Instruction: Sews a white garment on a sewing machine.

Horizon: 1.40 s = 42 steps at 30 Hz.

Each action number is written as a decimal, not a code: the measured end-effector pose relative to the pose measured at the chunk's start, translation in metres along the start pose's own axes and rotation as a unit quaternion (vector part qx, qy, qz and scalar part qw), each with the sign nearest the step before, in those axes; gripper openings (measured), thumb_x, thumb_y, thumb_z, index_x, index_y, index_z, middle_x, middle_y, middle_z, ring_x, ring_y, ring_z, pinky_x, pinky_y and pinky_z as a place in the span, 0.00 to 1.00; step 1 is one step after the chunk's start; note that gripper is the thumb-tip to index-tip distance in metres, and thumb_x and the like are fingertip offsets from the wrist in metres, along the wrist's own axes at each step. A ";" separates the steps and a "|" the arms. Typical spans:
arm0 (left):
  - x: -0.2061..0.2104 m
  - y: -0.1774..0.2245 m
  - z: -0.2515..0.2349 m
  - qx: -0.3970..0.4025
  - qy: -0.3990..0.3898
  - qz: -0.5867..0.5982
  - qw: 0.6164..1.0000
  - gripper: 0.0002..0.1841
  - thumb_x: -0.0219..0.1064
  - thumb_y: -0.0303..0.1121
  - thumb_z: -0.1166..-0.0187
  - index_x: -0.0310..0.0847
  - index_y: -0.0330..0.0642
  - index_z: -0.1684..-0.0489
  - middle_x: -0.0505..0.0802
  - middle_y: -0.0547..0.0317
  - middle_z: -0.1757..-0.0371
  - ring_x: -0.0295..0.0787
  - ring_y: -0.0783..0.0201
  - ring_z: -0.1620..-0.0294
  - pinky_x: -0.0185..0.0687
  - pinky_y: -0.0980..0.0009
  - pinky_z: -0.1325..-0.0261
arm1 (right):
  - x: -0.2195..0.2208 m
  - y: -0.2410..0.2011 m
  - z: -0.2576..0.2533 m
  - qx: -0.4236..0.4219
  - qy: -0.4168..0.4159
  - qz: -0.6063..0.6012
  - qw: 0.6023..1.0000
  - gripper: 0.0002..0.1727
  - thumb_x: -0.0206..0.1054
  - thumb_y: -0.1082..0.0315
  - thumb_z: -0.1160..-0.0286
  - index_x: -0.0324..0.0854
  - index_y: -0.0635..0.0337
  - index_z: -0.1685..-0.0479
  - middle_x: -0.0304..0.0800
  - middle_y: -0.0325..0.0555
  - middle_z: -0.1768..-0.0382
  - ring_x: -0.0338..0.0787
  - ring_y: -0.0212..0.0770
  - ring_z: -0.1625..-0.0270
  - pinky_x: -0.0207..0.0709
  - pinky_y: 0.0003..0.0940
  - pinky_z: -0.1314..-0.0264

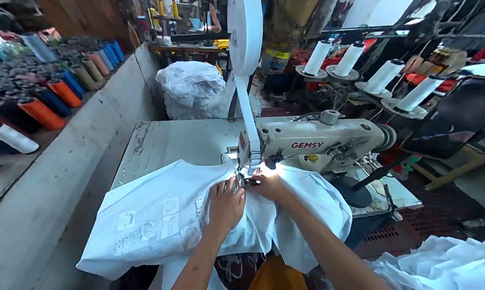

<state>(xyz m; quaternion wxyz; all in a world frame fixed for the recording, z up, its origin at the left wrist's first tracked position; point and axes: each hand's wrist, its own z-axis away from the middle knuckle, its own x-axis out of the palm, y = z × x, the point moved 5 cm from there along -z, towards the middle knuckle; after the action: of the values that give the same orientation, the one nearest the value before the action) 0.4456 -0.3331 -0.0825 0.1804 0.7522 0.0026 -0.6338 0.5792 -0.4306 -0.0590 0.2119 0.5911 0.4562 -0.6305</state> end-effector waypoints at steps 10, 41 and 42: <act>-0.002 0.001 0.003 0.080 0.100 -0.004 0.992 0.23 0.77 0.36 0.41 0.94 0.60 0.43 0.82 0.46 0.21 0.77 0.35 0.24 0.67 0.33 0.29 | 0.021 -0.066 0.061 0.235 -0.027 -0.080 0.968 0.26 0.67 0.61 0.28 0.82 0.50 0.27 0.90 0.54 0.41 0.92 0.57 0.44 0.85 0.62 0.50; 0.000 0.009 -0.024 0.017 0.180 0.015 0.983 0.13 0.64 0.35 0.23 0.95 0.46 0.50 0.90 0.36 0.52 0.87 0.33 0.47 0.72 0.32 0.46 | 0.016 -0.017 0.035 0.030 -0.009 -0.007 0.999 0.24 0.64 0.70 0.25 0.84 0.45 0.28 0.95 0.50 0.53 0.94 0.56 0.55 0.83 0.61 0.60; 0.000 0.006 -0.026 0.026 0.174 0.014 0.984 0.13 0.65 0.34 0.23 0.95 0.46 0.51 0.90 0.37 0.52 0.86 0.33 0.47 0.73 0.32 0.47 | 0.017 -0.018 0.033 0.031 -0.010 -0.007 0.999 0.23 0.64 0.69 0.25 0.84 0.46 0.29 0.95 0.50 0.54 0.94 0.56 0.55 0.82 0.60 0.61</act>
<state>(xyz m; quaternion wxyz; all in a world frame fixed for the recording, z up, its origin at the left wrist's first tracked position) 0.4717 -0.3320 -0.0776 0.1659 0.8553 0.0068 -0.4908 0.5427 -0.4447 -0.0725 0.1937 0.5877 0.4380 -0.6521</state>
